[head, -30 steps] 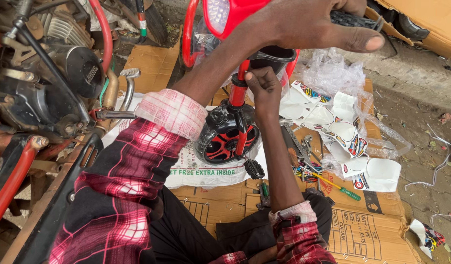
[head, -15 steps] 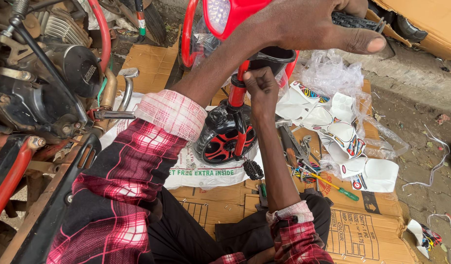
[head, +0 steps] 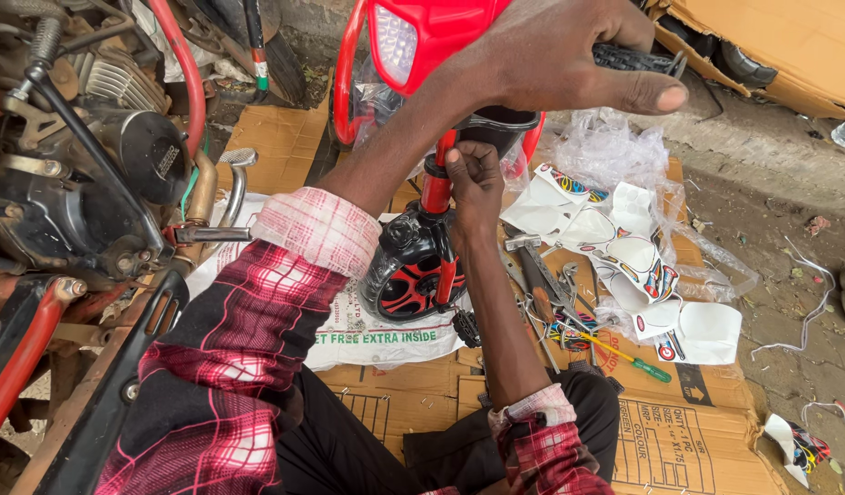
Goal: The person sits on the ground and assembles a children's tricycle, attaching the red handlebar assembly to the front fork and tightening fittings by hand. They then peel decals from a sticker sheet and press a decorative sticker onto the tricycle body.
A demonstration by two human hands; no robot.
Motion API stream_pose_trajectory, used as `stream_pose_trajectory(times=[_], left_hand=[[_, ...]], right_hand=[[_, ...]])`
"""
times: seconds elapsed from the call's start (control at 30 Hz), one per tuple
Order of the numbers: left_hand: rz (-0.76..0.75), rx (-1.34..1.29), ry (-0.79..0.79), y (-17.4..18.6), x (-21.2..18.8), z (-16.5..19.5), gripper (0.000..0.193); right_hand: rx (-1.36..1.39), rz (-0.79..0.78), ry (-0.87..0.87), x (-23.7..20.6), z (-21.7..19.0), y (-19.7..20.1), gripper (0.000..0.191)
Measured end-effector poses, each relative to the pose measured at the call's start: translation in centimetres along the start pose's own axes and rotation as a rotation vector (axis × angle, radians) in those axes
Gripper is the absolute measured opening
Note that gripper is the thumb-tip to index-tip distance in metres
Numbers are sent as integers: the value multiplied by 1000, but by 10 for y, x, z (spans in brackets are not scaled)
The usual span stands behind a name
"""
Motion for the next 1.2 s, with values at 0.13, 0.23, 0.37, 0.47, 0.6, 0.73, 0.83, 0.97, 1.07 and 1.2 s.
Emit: stream_pose_trajectory(times=[0.13,0.23,0.37,0.47,0.6,0.73,0.83,0.97,1.07,1.2], left_hand=[[-8,-52,-2,2,0,1,77],[-17,-36,4,0,-1,0,77],[12,-17,9,-3,-2,-2,78],[24,-19,1,-3,-3,-3,78],[30,-20,3,-1,-2,-3,78],[-11,-8,54,-6,0,0,78],[45,-45,4,-6,-1,2,77],[41,-58,-38,-5,-2,0,75],[-28,-133,-35,-1,-4,-5,70],[-66,-116,8,6,-6,-11,77]], right_hand=[[22,54,-55,-4,-3,-4,10],[-32,94,-151,-2,-4,2,12],[-60,21,-76,5,0,8,14],[-101,9,-21,6,6,9,14],[-121,-60,133,-1,-3,2,14],[-844,-31,432,-21,-27,-11,12],[-1099,-105,578,-28,-38,-20,14],[-1265,-142,638,-25,-42,-27,15],[-1278,-142,676,-22,-41,-29,15],[-1325,-118,654,-18,-38,-28,6]])
Point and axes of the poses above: each hand's wrist, its own x-axis towards the middle knuckle, its own y-axis out of the back of the hand, z = x × y, the point moved 3 cm from there along x, towards the middle knuckle, and after that the axes turned 10 degrees about x, right-handed, at the moved point
